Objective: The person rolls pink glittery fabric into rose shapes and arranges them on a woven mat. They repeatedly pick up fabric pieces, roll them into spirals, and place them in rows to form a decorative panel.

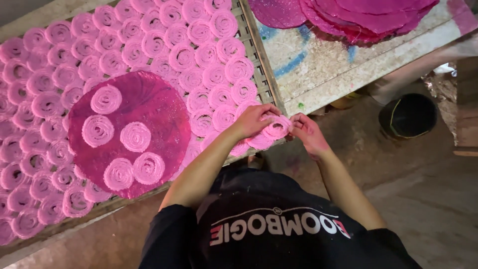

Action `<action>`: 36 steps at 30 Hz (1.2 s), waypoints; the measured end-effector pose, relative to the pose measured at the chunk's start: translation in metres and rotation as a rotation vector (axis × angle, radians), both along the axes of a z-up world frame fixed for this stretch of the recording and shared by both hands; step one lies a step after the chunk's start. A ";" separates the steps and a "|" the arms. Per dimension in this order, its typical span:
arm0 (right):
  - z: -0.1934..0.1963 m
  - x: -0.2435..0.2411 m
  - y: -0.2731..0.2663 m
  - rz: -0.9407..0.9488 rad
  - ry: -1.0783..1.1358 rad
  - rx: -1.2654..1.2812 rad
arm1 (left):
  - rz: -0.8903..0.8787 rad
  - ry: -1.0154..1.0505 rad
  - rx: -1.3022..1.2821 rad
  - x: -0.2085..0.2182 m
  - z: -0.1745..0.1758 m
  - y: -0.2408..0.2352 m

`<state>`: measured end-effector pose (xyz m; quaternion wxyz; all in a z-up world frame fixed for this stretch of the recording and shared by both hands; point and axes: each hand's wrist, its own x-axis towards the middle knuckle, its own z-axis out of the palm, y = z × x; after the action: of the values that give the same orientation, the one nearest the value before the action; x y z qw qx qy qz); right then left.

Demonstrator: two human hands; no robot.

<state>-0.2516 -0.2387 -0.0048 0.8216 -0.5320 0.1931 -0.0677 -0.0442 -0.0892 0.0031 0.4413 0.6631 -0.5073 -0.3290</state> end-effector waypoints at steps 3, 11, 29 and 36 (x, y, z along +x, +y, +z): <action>0.007 -0.001 -0.002 -0.009 -0.017 0.039 | 0.014 0.051 0.020 -0.002 -0.003 -0.004; 0.006 -0.001 0.002 -0.034 -0.195 0.052 | 0.007 0.341 0.069 -0.012 -0.007 0.001; 0.004 0.008 0.002 -0.054 0.024 -0.011 | 0.214 0.286 0.258 -0.024 -0.013 0.002; 0.028 0.019 0.018 -0.080 0.273 -0.767 | 0.219 -0.077 0.144 -0.030 -0.002 -0.001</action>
<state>-0.2330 -0.2203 0.0227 0.5272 -0.7961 0.2814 -0.0955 -0.0746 -0.0897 0.0012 0.4063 0.7565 -0.4234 -0.2886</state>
